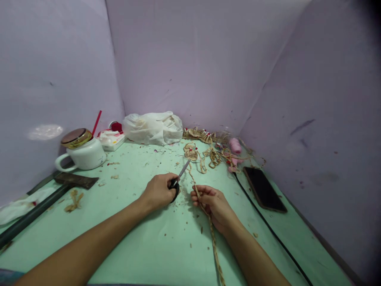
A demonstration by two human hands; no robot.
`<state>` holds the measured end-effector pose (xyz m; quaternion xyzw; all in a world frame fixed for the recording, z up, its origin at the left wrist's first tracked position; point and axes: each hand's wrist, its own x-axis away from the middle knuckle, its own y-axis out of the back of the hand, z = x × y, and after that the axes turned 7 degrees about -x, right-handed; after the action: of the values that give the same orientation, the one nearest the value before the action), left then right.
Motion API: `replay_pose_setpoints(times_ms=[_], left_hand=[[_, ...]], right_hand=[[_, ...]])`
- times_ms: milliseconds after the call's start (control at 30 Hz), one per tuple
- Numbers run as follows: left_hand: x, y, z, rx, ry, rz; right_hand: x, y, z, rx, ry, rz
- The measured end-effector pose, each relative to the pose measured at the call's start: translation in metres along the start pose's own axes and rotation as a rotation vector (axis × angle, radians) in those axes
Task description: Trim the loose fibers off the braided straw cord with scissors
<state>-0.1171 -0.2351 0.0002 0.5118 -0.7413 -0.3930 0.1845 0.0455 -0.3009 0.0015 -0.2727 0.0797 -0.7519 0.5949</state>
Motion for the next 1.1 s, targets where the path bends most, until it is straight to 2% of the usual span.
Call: replay_pose_setpoints(times_ms=[300,533,600,767,1100], left_hand=[[0.009,0.008,-0.010,-0.331,-0.168,-0.010],[0.011,0.011,-0.011,-0.576,-0.317,0.002],[0.011,0.012,-0.011,-0.604,-0.357,0.027],[0.008,0.012,-0.013,-0.619,-0.411,0.077],[0.001,0.016,-0.008,-0.596,-0.519,0.120]], right_hand=[[-0.003,0.002,0.000,0.023,0.091,-0.053],[0.000,0.003,0.006,-0.039,0.008,-0.091],[0.000,0.002,0.005,0.014,0.041,-0.091],[-0.001,0.001,0.000,0.218,0.241,-0.098],[-0.003,0.003,0.001,0.285,0.215,-0.069]])
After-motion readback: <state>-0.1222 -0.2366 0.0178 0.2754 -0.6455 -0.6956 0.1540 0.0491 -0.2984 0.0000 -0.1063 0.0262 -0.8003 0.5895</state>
